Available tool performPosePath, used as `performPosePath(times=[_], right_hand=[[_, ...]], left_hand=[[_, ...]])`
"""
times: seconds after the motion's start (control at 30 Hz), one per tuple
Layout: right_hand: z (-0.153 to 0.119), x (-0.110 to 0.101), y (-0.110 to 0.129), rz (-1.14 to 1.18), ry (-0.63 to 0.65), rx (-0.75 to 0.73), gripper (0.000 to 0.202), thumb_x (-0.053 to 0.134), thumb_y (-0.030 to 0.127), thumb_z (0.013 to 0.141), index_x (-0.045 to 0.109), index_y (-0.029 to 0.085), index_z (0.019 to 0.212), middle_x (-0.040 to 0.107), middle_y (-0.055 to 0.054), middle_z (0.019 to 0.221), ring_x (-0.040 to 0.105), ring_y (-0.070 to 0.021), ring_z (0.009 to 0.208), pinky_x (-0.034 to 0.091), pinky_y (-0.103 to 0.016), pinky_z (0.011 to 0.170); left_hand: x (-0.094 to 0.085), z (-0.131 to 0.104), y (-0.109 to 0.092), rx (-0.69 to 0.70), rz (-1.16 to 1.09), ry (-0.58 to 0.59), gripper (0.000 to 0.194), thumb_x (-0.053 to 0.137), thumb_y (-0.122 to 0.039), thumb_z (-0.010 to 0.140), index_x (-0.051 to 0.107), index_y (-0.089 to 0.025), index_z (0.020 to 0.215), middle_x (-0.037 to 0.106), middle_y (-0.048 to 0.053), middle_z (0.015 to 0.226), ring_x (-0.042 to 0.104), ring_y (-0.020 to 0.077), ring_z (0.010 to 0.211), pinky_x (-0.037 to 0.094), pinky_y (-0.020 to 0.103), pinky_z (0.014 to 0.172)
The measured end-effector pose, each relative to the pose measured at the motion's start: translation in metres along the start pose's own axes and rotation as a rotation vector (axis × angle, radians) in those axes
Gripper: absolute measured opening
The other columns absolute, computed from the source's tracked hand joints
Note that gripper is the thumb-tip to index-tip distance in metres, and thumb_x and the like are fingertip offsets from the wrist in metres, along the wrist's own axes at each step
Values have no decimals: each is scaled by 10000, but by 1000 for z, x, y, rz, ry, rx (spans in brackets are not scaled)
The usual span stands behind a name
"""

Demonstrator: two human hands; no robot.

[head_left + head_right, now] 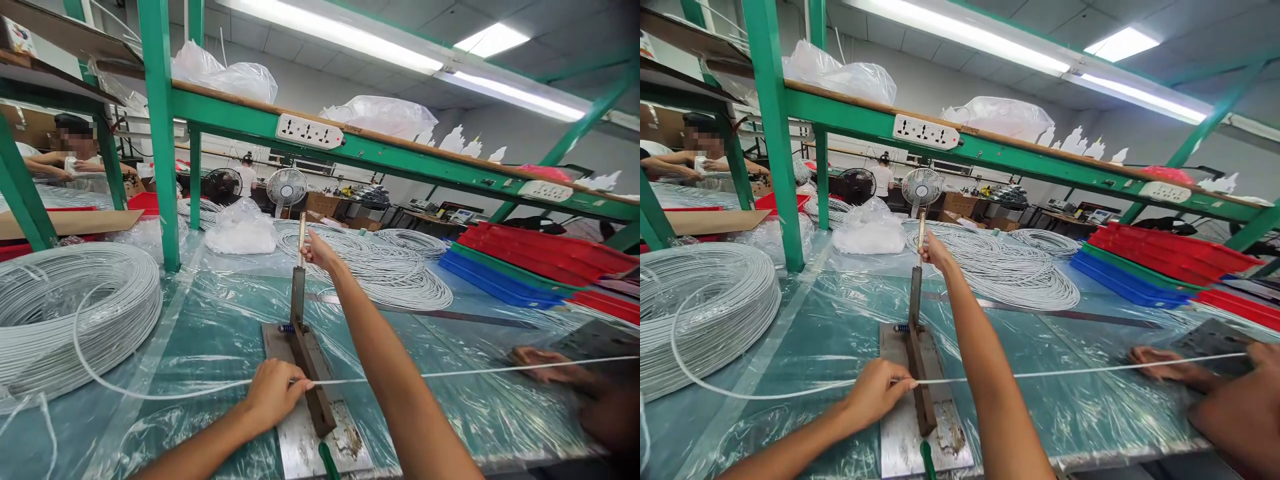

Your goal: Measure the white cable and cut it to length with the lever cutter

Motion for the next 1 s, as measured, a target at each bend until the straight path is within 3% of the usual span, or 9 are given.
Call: performPosePath(times=[0.1,0.2,0.33,0.4,0.5,0.57,0.7,0.8,1.0], right_hand=[[7,5,-5,-37,36,192,487,474,463,823,590,3,714,584,-5,639,454,-10,435,410,-207,537],[0,3,4,-43,39,316,577,400,521,828,595,-23,834,610,-23,701,451,4,432,388,-192,530],[-30,-7,34,-39,95,395,810,-10,472,856,541,-106,991,578,6,649,424,47,371,304,-160,479],[-53,-15,52,-31,120,393,830,-67,467,869,547,-71,1012,556,24,570,466,25,373,315,-144,468],[-99,-31,74,1,92,416,636,163,602,905,567,118,993,611,-15,541,544,-76,403,403,-149,419],[-135,-43,82,13,68,440,527,245,603,900,561,183,930,640,-37,565,549,-107,405,426,-174,382],[-211,-60,78,0,129,481,410,519,606,796,555,198,781,650,-38,581,539,-103,402,416,-177,390],[-259,-68,66,-47,134,587,384,646,554,727,528,188,730,651,-32,603,540,-101,422,415,-184,410],[-308,-70,55,-80,90,700,334,696,435,740,491,184,821,631,5,737,538,-54,458,414,-159,446]], left_hand=[[0,1,-1,-6,46,7,303,439,-345,882,716,-230,928,728,42,884,650,237,830,407,275,671],[2,1,-1,-3,94,16,312,400,-328,901,682,-243,1005,719,50,945,649,265,888,431,312,723],[8,4,2,0,131,18,320,367,-264,905,675,-192,954,712,96,898,653,275,831,423,314,685],[11,8,5,-7,51,1,272,402,-196,872,672,-167,869,705,96,847,648,244,781,399,276,635],[15,14,10,-37,-75,-6,210,448,-109,805,648,-157,762,685,61,760,624,185,708,354,233,577],[17,17,12,-56,-103,-8,186,461,-99,788,630,-158,736,670,43,732,607,167,694,339,226,573],[19,19,12,-100,-119,-37,153,459,-143,798,602,-163,748,625,28,685,560,163,652,301,237,563],[22,19,12,-119,-149,-73,175,512,-296,810,576,-173,703,589,10,658,535,157,635,290,238,562],[28,27,16,-188,-195,-153,267,586,-363,743,512,-177,566,473,-35,537,451,122,546,238,226,516]])
Point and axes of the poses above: each hand's wrist, its own z-axis towards the middle knuckle, its own x-axis out of the palm, y = z × x, the point moved 2 cm from there along z, towards the middle knuckle
